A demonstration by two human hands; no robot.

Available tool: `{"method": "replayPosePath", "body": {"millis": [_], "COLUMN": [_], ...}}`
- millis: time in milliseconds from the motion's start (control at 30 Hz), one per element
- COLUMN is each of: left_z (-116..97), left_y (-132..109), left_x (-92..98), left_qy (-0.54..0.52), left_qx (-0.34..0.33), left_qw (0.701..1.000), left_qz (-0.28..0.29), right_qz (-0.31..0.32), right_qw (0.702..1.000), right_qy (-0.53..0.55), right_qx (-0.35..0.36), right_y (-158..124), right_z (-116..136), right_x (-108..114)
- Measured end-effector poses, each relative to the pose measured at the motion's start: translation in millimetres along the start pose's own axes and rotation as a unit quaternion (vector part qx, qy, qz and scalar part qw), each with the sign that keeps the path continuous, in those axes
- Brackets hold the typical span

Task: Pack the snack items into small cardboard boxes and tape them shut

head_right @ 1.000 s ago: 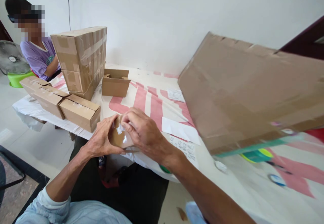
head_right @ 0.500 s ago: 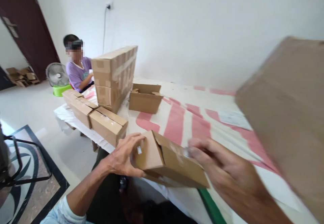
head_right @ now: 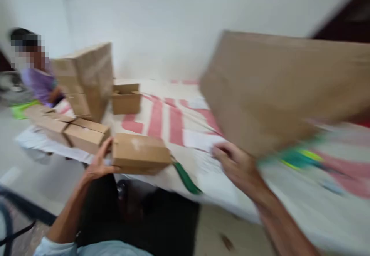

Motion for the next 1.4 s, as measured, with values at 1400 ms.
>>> {"method": "replayPosePath", "body": {"millis": [1400], "left_z": [8.3], "left_y": [19.5], "left_x": [2.7], "left_qy": [0.000], "left_qx": [0.031], "left_qw": [1.000], "left_qz": [0.001], "right_qz": [0.112], "right_qw": [0.979], "right_qy": [-0.145], "right_qx": [-0.087], "right_y": [-59.4], "right_z": [-117.6], "right_x": [-41.9]}}
Point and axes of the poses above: each hand's wrist, its own y-axis towards the middle knuckle, its own x-axis out of the back of the hand, z = x × y, the point moved 9 cm from there along y, towards the middle knuckle, and after that the axes turned 14 degrees about -z, right-handed, at the moved point
